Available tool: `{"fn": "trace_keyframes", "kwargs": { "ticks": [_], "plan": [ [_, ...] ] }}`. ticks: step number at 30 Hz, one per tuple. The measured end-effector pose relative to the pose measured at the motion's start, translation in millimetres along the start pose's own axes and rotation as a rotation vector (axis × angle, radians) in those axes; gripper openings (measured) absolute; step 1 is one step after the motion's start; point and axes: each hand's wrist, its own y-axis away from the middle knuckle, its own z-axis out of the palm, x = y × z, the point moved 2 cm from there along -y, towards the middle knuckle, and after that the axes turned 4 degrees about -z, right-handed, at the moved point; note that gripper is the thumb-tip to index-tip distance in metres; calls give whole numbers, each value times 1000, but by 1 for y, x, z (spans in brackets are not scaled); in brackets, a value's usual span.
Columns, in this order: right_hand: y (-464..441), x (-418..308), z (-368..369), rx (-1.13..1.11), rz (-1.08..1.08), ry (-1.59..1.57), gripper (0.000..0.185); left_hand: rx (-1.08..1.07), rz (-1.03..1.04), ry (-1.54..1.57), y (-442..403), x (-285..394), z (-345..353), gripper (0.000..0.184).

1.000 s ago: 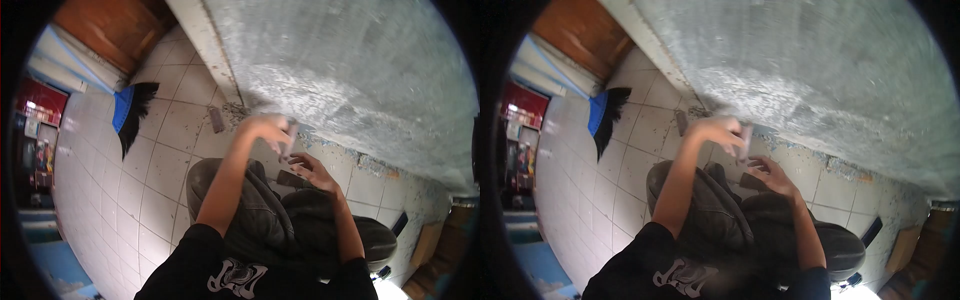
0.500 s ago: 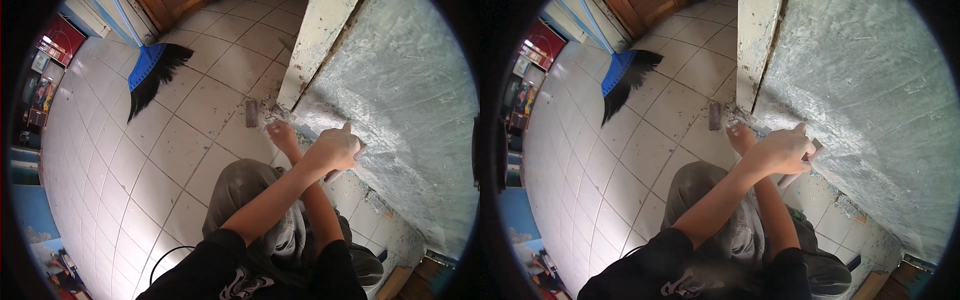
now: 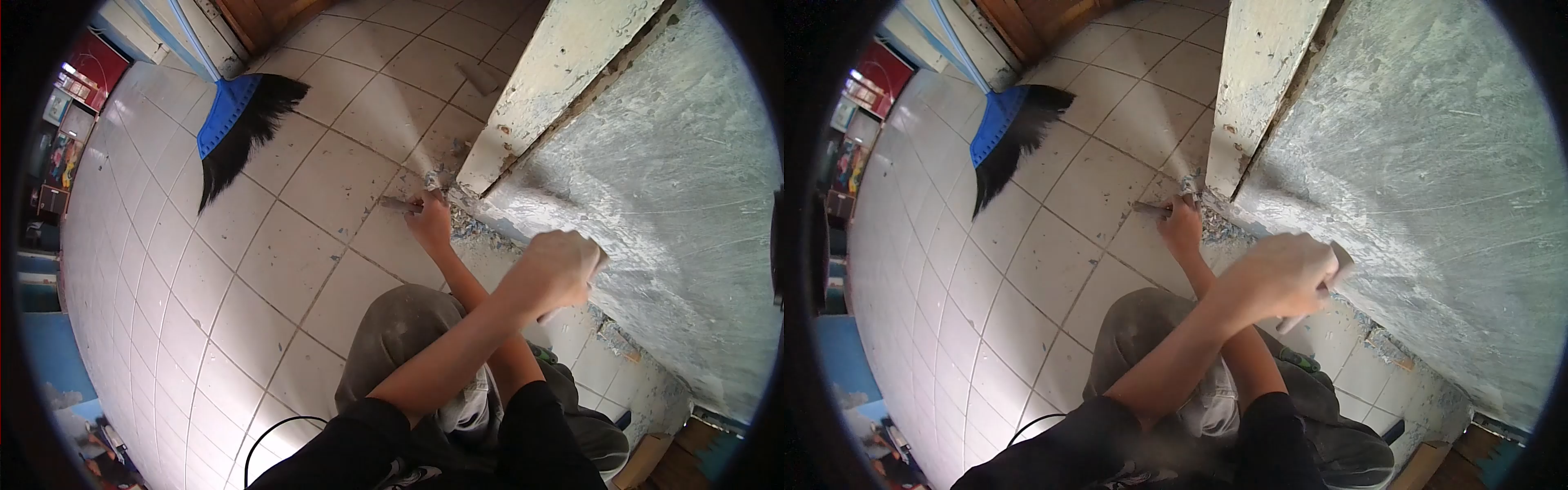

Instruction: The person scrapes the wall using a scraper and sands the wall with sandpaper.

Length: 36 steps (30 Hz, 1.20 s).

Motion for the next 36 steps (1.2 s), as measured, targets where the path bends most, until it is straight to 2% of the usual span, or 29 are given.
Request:
{"fn": "trace_keyframes", "kwargs": {
  "ticks": [1,3,4,5,7,8,9,11,13,15,16,17,18,19,21,26,29,31,32,33,35,36],
  "plan": [
    [3,-5,-11,2,0,6,33,1,5,3,1,3,-11,10],
    [17,-7,-37,-66,191,-152,35,-173,-192,104,4,4,-33,12],
    [27,19,-34,-56,196,-137,35,-150,-178,131,5,-1,-39,12],
    [39,66,-22,51,95,-10,32,-132,-159,161,5,-7,-41,12],
    [55,24,-64,300,184,-146,25,50,-84,260,8,-21,-48,12],
    [63,-1,-87,431,213,-217,21,80,-169,252,13,-18,-56,13],
    [93,20,-119,-124,431,-596,23,113,-256,241,18,-14,-65,14],
    [116,11,-152,-116,505,-566,24,118,-257,234,17,-28,-65,16],
    [134,13,-176,199,467,-755,23,129,-263,223,17,-35,-65,18],
    [142,9,-202,288,435,-691,22,186,-293,109,19,-36,-66,19],
    [144,4,-214,342,384,-802,21,205,-322,96,20,-37,-67,28],
    [147,1,-225,395,331,-912,21,199,-313,101,20,-37,-67,28],
    [148,-2,-231,389,263,-1057,19,183,-359,51,19,-38,-67,29],
    [150,-4,-238,398,259,-1052,19,169,-404,-1,19,-39,-67,30],
    [152,-13,-248,317,167,-1275,17,147,-347,19,19,-34,-65,23],
    [158,-13,-250,252,79,-1208,19,128,-404,7,17,-35,-64,29],
    [162,-12,-251,268,19,-1360,22,138,-365,58,21,-30,-66,30],
    [164,-23,-261,167,73,-1763,27,94,-378,78,19,-26,-70,30],
    [161,-27,-259,300,11,-1947,39,46,-396,97,18,-26,-69,30],
    [159,-26,-258,302,13,-1943,39,45,-395,101,17,-26,-67,30],
    [155,-26,-260,278,-245,-1932,39,78,-379,98,16,-28,-66,29],
    [157,-33,-263,312,-107,-1780,30,80,-381,100,17,-27,-66,29]
  ]
}}
